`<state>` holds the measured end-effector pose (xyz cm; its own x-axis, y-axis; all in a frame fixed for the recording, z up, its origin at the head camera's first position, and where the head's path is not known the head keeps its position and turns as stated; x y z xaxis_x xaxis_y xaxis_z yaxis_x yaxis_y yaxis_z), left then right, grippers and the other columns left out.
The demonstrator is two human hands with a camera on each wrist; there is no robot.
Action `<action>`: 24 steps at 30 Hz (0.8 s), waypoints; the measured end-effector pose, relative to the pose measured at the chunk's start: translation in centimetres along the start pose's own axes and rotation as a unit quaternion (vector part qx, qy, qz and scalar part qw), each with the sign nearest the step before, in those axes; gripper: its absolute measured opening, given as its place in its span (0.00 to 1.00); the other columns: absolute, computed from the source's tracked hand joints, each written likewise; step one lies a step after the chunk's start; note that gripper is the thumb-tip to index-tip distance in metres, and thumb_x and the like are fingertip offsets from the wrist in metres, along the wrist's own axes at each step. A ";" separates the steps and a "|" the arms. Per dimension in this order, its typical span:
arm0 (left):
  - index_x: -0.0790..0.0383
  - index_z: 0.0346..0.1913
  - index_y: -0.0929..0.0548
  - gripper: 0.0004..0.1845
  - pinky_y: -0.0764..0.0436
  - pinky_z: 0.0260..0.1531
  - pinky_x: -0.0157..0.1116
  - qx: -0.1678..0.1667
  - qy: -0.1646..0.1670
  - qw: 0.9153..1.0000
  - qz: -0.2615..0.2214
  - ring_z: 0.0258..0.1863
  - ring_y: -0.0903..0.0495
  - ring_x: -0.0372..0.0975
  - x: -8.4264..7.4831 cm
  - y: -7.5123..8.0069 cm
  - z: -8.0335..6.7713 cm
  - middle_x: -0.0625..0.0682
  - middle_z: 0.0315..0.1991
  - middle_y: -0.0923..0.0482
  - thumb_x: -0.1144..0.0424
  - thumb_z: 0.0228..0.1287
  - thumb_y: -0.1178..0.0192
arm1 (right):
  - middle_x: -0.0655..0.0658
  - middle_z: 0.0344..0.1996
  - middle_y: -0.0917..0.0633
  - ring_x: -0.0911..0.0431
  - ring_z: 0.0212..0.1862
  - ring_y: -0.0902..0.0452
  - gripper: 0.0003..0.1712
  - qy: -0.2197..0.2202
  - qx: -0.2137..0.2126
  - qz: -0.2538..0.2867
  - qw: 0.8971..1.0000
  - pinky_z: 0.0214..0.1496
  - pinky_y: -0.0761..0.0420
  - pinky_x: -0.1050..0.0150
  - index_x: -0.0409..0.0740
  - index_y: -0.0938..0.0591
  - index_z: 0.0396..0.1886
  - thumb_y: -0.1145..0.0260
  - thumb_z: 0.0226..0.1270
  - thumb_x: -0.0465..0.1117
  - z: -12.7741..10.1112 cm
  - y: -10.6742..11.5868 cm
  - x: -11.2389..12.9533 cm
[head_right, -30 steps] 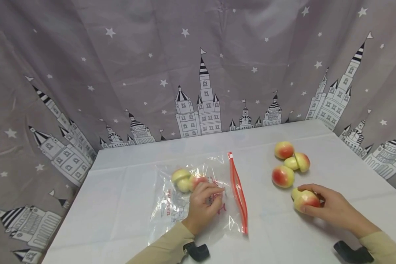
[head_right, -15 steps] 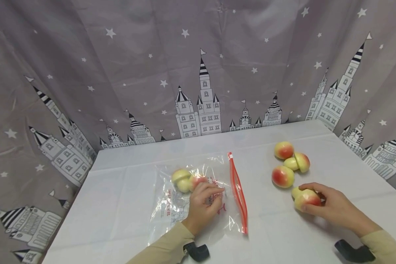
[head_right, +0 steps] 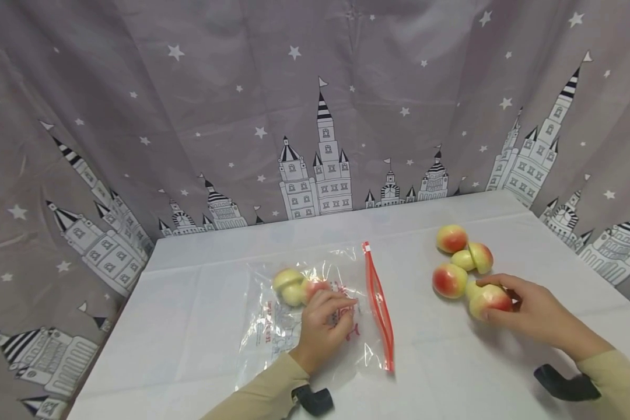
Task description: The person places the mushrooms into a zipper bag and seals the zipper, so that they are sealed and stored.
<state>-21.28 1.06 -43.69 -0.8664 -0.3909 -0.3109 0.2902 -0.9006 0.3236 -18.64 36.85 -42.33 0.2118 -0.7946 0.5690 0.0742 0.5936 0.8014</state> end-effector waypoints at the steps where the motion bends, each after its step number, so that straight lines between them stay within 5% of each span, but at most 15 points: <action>1: 0.57 0.36 0.10 0.13 0.22 0.48 0.34 0.000 0.000 1.000 0.000 0.36 0.19 0.39 0.0 0.0 0.0 0.48 0.31 0.15 0.74 0.44 0.33 | 0.84 0.43 0.30 0.76 0.37 0.29 0.27 0.003 -0.002 0.001 1.000 0.35 0.25 0.74 0.39 0.18 0.54 0.22 0.54 0.37 0.2 0.2 0.1; 10: 0.57 0.36 0.10 0.14 0.23 0.46 0.33 0.000 -0.005 1.000 0.001 0.36 0.20 0.39 0.1 0.0 -0.1 0.48 0.32 0.15 0.74 0.44 0.33 | 0.80 0.42 0.27 0.75 0.36 0.26 0.27 0.054 -0.038 0.013 0.998 0.34 0.26 0.76 0.45 0.17 0.52 0.20 0.50 0.34 1.7 1.3 2.2; 16: 0.57 0.36 0.10 0.14 0.23 0.46 0.33 -0.003 -0.009 1.000 0.001 0.35 0.20 0.39 0.1 0.0 0.0 0.48 0.31 0.15 0.74 0.44 0.34 | 0.68 0.43 0.22 0.75 0.37 0.26 0.29 0.061 -0.027 0.004 0.998 0.33 0.24 0.72 0.48 0.17 0.54 0.20 0.51 0.37 2.8 1.2 3.6; 24: 0.57 0.35 0.10 0.13 0.23 0.45 0.32 -0.006 -0.011 1.000 0.001 0.35 0.20 0.39 0.0 0.1 0.0 0.48 0.31 0.15 0.74 0.44 0.34 | 0.71 0.43 0.22 0.74 0.39 0.26 0.29 0.102 -0.023 0.014 0.994 0.36 0.23 0.73 0.48 0.17 0.54 0.20 0.50 0.34 3.7 0.5 5.5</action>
<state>-21.25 1.02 -43.66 -0.8746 -0.3882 -0.2905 0.2964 -0.9022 0.3132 -21.02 32.34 -38.15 0.4072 -0.7384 0.5375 0.1090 0.6236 0.7741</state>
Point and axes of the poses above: each hand's wrist, its own z-axis towards the middle knuckle, its own y-axis out of the back of the hand, x = y × z, the point moved 6 cm from there along z, towards the middle knuckle
